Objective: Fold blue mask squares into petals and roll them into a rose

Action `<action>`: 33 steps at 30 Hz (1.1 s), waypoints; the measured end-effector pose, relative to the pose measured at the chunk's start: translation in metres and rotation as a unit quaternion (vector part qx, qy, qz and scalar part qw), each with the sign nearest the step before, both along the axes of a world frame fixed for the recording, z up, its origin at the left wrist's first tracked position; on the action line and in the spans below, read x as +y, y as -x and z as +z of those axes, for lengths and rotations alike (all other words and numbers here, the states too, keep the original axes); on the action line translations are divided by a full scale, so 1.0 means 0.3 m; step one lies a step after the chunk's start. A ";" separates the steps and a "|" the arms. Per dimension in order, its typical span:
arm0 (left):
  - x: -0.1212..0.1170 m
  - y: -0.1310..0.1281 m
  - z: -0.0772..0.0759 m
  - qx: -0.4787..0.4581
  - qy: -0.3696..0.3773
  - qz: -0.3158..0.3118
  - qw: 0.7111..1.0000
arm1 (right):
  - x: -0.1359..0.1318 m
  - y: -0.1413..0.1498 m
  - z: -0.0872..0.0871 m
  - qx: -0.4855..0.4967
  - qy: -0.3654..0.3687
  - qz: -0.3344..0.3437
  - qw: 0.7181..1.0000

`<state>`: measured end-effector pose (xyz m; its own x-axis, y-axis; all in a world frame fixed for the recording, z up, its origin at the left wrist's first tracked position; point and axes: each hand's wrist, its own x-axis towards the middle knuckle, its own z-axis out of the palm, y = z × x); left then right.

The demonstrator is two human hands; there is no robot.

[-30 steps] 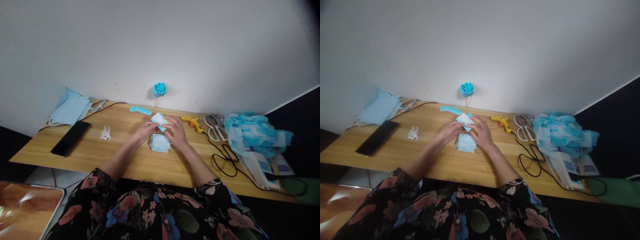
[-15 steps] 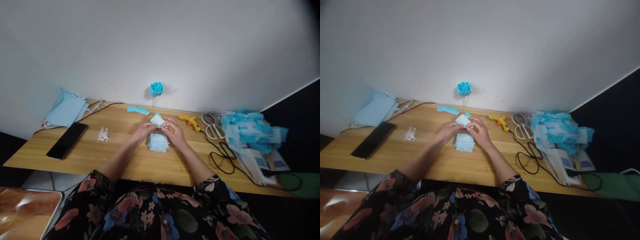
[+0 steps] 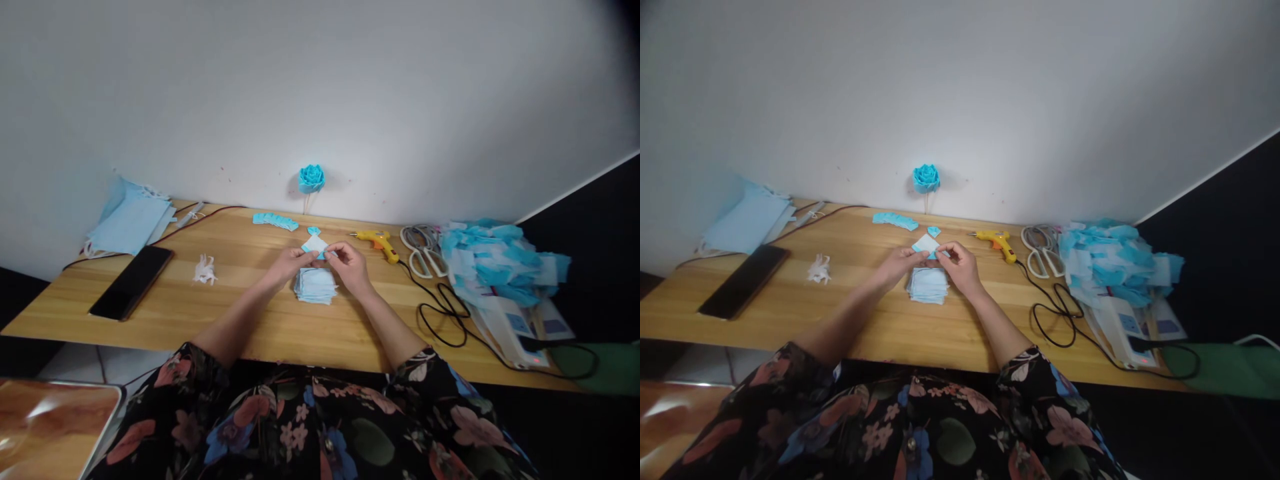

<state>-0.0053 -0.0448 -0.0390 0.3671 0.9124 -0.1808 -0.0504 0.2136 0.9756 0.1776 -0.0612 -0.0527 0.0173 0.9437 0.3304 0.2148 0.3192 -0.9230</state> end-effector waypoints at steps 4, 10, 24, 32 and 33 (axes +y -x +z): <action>-0.001 -0.004 -0.001 0.011 -0.019 -0.011 1.000 | 0.001 0.008 -0.005 0.031 -0.001 0.005 1.000; 0.012 -0.007 -0.012 -0.024 -0.033 0.011 0.999 | 0.003 0.009 -0.010 0.037 0.008 0.029 0.999; 0.000 0.004 0.019 -0.035 -0.083 0.021 0.996 | 0.002 0.007 -0.008 0.082 0.045 0.036 0.995; -0.008 0.004 0.040 -0.046 -0.104 0.053 0.992 | -0.008 0.012 0.008 0.060 0.047 0.085 0.993; -0.009 0.004 0.041 -0.041 -0.103 0.052 0.992 | -0.010 0.013 0.010 0.056 0.049 0.085 0.994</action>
